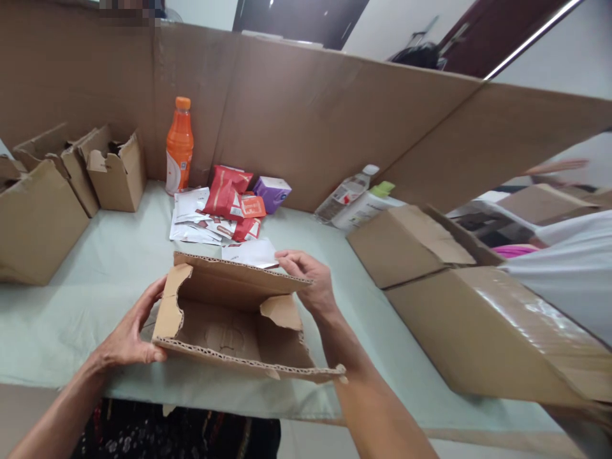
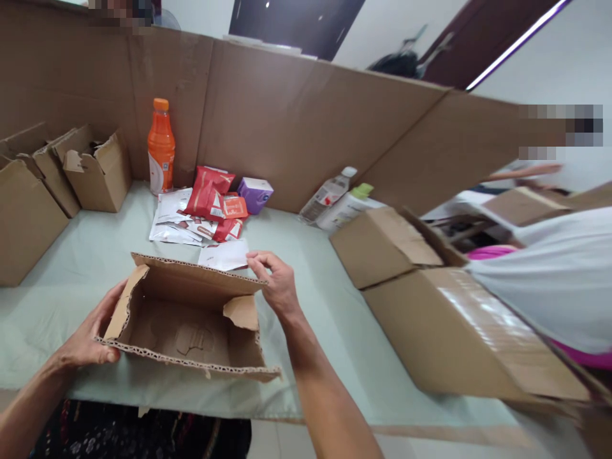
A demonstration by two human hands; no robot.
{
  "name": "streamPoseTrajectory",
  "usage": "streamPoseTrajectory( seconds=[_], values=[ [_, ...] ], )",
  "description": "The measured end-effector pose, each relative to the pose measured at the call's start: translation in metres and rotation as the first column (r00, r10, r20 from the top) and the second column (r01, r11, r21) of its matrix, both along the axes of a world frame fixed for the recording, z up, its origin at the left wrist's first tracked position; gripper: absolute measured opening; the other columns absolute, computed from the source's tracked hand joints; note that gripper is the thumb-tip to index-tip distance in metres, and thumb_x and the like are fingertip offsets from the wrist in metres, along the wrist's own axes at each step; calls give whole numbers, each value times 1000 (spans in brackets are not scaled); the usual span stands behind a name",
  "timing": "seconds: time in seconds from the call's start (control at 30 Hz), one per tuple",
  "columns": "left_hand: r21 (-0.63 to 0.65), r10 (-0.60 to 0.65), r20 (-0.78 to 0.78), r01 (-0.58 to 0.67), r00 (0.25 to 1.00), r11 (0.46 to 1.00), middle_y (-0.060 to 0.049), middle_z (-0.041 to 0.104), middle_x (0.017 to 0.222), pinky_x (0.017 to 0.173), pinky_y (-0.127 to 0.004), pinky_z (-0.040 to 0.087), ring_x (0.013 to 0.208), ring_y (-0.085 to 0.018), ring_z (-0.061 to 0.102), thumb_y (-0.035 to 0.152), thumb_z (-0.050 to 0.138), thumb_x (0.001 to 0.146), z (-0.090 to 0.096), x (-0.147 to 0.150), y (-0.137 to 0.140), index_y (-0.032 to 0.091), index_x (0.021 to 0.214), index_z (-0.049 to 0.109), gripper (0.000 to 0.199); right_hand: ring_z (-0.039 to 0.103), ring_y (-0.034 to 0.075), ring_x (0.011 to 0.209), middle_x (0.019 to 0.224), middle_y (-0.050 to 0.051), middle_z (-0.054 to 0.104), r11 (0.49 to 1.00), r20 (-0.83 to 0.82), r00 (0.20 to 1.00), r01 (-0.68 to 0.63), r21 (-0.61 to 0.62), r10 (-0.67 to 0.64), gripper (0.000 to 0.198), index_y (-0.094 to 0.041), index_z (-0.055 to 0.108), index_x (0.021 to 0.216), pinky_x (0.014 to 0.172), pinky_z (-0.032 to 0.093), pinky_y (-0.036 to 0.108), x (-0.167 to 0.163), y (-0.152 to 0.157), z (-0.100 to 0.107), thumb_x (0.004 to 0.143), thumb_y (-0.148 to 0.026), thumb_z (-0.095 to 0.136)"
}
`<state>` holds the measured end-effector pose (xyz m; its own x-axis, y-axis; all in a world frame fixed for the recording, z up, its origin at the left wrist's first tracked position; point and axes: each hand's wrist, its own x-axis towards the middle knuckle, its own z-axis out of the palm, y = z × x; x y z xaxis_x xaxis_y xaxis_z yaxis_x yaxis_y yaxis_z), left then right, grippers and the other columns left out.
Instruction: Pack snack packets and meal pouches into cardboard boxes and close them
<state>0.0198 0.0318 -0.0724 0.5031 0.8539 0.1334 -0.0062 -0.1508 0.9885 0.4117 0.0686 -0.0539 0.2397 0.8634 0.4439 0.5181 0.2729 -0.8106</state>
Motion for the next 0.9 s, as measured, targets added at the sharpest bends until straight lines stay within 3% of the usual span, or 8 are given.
streamPoseTrajectory(
  seconds=[0.23, 0.4, 0.5, 0.63, 0.73, 0.9],
  values=[
    [5, -24, 7, 24, 1000, 1000, -7, 32, 173, 131, -57, 26, 158, -46, 28, 82, 86, 60, -2, 0, 1, 36, 163, 35, 124, 71, 21, 83, 92, 7, 78, 998, -8, 999, -47, 36, 47, 34, -22, 69, 73, 76, 59, 35, -6, 42, 32, 85, -54, 72],
    [16, -11, -11, 11, 1000, 1000, -11, 33, 172, 130, -59, 28, 157, -48, 29, 85, 84, 60, 0, 0, 1, 31, 164, 35, 128, 73, 20, 93, 112, 6, 77, 979, -277, 939, -190, 81, 205, 31, -22, 73, 93, 84, 64, 37, -30, 65, 36, 88, -53, 74],
    [16, 0, -51, 0, 999, 1000, -10, 31, 173, 130, -62, 26, 157, -48, 28, 87, 83, 60, 1, -1, 0, 32, 165, 33, 128, 73, 20, 94, 109, 5, 76, 963, -353, 897, -264, 56, 267, 34, -23, 73, 101, 89, 63, 40, -35, 69, 25, 85, -52, 78],
    [6, -1, -58, 2, 998, 1000, -12, 32, 173, 129, -61, 27, 156, -50, 29, 87, 83, 59, -1, -1, -1, 30, 165, 33, 131, 73, 25, 105, 112, 6, 78, 943, -282, 916, -321, -84, 286, 45, -24, 74, 107, 96, 60, 43, -30, 65, 2, 75, -54, 84],
    [-1, -6, -38, 6, 999, 1000, -12, 33, 173, 130, -59, 26, 157, -49, 28, 85, 85, 59, -2, -1, 0, 29, 165, 34, 131, 72, 28, 111, 114, 8, 79, 934, -204, 939, -313, -174, 276, 42, -24, 77, 99, 102, 56, 45, -26, 60, -14, 71, -55, 84],
    [-20, -2, -41, 1, 999, 1000, -10, 33, 173, 131, -59, 24, 158, -49, 26, 84, 86, 57, 2, 0, -1, 30, 165, 34, 131, 70, 33, 116, 112, 10, 79, 951, -177, 966, -224, -211, 189, 32, -23, 78, 82, 103, 54, 49, -27, 55, -44, 72, -54, 79]
  ],
)
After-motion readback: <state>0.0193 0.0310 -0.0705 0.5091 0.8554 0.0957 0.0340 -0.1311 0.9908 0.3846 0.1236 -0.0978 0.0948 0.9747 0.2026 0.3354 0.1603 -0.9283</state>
